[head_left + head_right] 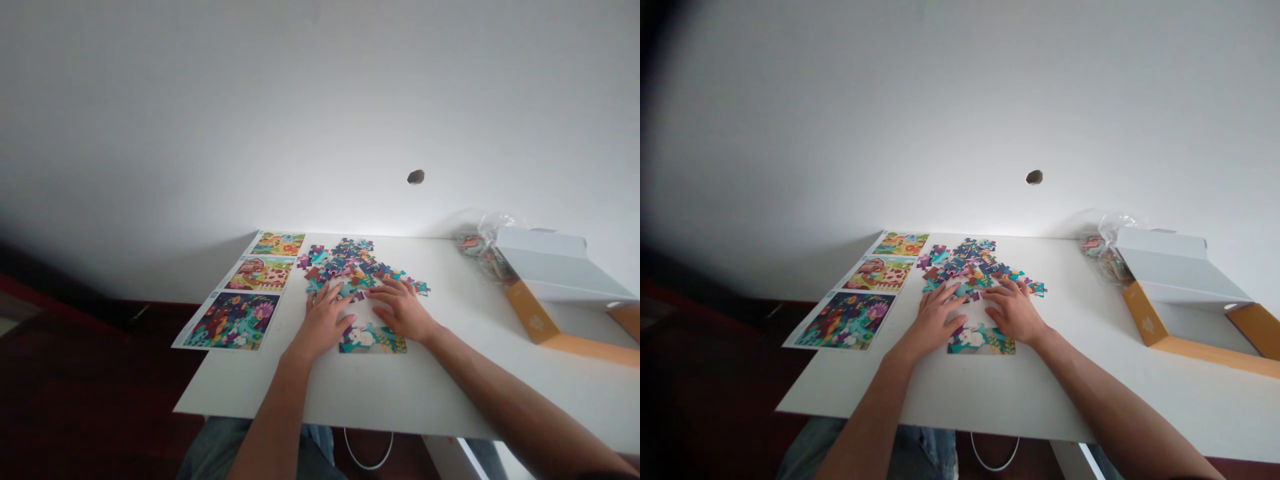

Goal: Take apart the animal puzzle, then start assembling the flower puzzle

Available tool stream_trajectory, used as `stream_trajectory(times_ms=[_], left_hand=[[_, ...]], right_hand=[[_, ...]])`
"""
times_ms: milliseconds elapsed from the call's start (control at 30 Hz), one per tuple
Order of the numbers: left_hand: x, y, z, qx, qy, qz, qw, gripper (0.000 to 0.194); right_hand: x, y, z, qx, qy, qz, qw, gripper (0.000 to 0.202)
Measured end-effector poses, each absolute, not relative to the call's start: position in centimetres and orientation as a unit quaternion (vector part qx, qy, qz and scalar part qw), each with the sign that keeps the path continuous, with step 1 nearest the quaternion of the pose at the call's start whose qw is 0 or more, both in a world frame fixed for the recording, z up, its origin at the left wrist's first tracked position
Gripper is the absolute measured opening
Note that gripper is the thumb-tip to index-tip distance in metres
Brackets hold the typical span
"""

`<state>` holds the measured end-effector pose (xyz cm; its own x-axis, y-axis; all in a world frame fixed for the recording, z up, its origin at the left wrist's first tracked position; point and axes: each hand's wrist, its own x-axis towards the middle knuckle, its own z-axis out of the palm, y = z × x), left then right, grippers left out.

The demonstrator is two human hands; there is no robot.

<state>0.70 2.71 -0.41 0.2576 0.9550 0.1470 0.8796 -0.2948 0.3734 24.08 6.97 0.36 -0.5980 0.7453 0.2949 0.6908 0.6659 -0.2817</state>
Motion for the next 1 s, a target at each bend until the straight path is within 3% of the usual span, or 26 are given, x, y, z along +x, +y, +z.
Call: stream_trajectory(times_ms=[500, 633, 833, 1000], left_hand=[[0.6, 3.0, -0.5, 0.784, 0.571, 0.201, 0.134, 0.054], [0.6, 3.1, -0.7, 0.783, 0.57, 0.208, 0.138, 0.054], [0.7, 3.0, -0.5, 0.776, 0.57, 0.218, 0.157, 0.05], [0.8, 2.9, -0.3, 0.774, 0.57, 0.224, 0.16, 0.048]], right_hand=[[24.0, 7.1, 0.4, -0.418, -0.868, 0.084, 0.253, 0.023], [23.9, 7.0, 0.3, -0.41, -0.875, 0.076, 0.245, 0.029], [25.3, 8.1, -0.2, -0.589, -0.758, 0.004, 0.279, 0.037], [26.7, 9.3, -0.5, -0.665, -0.716, 0.008, 0.214, 0.047]])
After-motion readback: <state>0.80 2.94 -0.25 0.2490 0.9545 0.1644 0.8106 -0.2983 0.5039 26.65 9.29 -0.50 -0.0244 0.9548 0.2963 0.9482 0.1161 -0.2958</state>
